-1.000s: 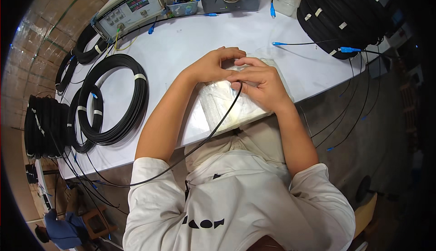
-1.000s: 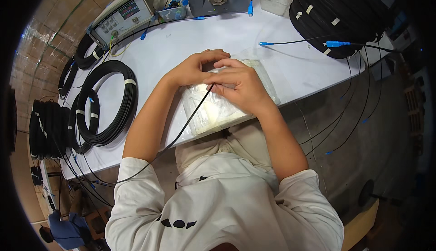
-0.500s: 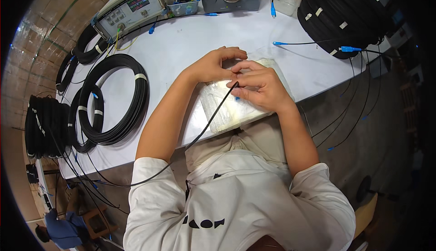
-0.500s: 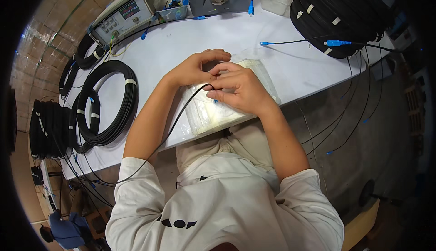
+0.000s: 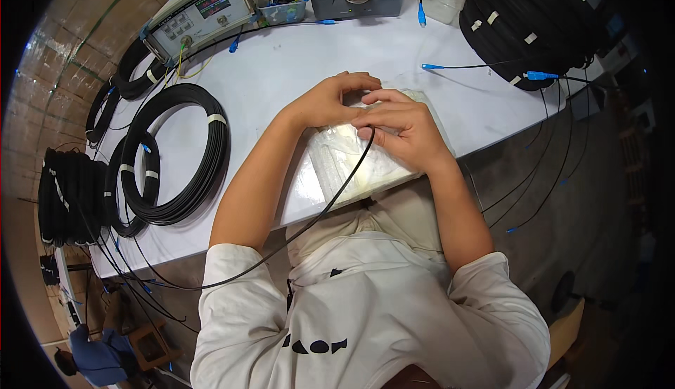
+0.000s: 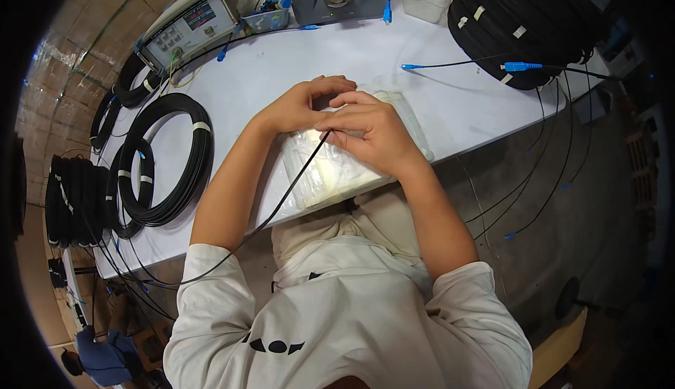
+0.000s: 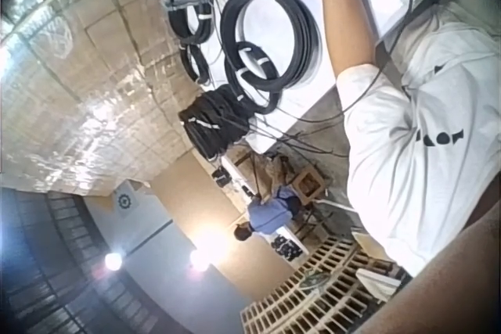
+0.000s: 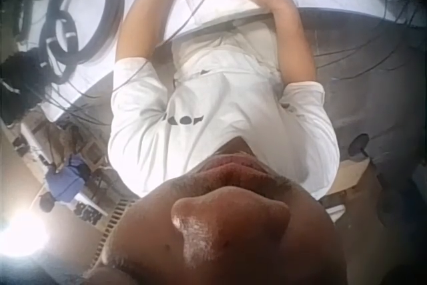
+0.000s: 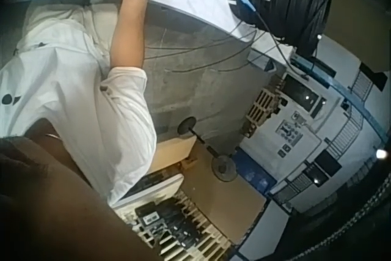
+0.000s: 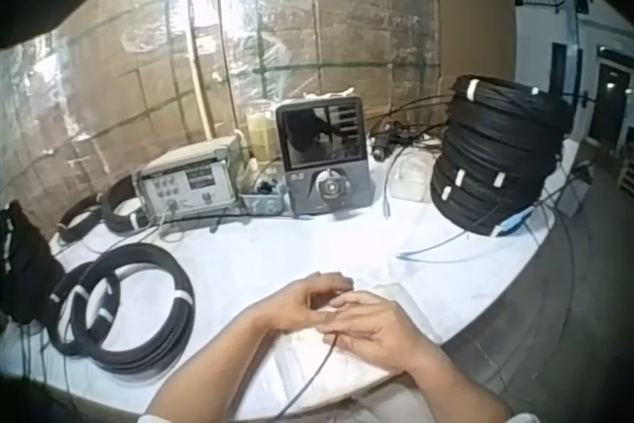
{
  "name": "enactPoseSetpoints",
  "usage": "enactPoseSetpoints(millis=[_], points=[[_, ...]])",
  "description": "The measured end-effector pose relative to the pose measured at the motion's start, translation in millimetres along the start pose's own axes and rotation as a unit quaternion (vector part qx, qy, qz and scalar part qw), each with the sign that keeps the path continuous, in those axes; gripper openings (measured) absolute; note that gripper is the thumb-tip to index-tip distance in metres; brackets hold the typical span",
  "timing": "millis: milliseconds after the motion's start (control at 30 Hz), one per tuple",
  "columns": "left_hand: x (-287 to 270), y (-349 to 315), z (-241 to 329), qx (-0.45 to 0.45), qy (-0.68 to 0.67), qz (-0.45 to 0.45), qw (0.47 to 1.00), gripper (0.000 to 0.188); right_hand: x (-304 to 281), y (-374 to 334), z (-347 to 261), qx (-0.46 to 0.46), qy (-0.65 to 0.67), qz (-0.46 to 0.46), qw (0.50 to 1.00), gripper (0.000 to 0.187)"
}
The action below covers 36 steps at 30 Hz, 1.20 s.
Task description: Cleaning and testing the connectors of fiber optic cables using specialized industrial inspection equipment.
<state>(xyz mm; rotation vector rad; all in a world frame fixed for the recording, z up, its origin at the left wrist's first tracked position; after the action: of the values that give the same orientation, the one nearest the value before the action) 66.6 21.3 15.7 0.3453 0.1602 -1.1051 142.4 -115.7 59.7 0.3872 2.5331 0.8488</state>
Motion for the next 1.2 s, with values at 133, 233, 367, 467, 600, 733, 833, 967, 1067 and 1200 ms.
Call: enactPoseSetpoints(millis=[133, 233, 367, 467, 600, 733, 833, 967, 1067, 1200], points=[[-2.5, -1.1, -0.2, 0.013, 0.013, 0.008, 1.0, 0.059, 2.9, -1.2, -2.7, 0.028, 0.008, -0.02, 0.999, 0.021], [-2.8, -0.4, 0.2, 0.026, 0.024, 0.002, 0.999, 0.06, 1.8, -1.8, -1.1, 0.037, 0.038, -0.029, 0.998, 0.022], [-1.6, 0.0, -3.5, -0.012, 0.0, -0.002, 1.0, 0.063, 1.0, 0.2, 1.0, 0.002, -0.017, -0.001, 1.0, 0.024], [-3.5, 0.4, 1.8, 0.034, 0.073, 0.002, 0.997, 0.062, 2.6, -1.5, -2.2, 0.034, 0.012, -0.032, 0.999, 0.023], [-1.3, 0.2, 2.8, 0.016, 0.009, -0.001, 1.0, 0.062, 4.2, -0.8, -0.8, 0.033, 0.038, -0.049, 0.998, 0.023], [-0.1, -0.5, -0.5, -0.014, -0.008, -0.002, 1.0, 0.062, 1.5, 0.0, 0.5, 0.026, 0.013, -0.01, 1.0, 0.023], [-1.8, -0.1, -2.4, -0.006, -0.002, 0.0, 1.0, 0.062, 3.3, -1.6, -0.4, 0.041, 0.021, -0.03, 0.998, 0.022], [-2.2, 0.0, 2.9, 0.028, 0.033, -0.005, 0.999, 0.062, 1.4, 1.0, -1.7, 0.01, 0.042, -0.042, 0.998, 0.022], [-2.3, 0.3, 0.6, 0.005, 0.047, 0.009, 0.999, 0.062, -0.1, 2.0, -1.4, 0.01, 0.015, -0.006, 1.0, 0.022], [-2.3, -0.3, -1.6, -0.001, -0.014, 0.005, 1.0, 0.061, 2.6, -1.3, -0.3, 0.053, 0.034, -0.033, 0.997, 0.022]])
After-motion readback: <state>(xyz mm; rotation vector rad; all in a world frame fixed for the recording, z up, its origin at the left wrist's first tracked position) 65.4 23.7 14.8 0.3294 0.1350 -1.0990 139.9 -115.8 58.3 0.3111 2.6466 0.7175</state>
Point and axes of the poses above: each hand's wrist, its own y-axis towards the middle knuckle, its own x-axis out of the palm, z = x × y, the point moved 7 cm from there along y, towards the middle knuckle, and after that the axes turned 11 degrees about z, right-handed, at the moved point
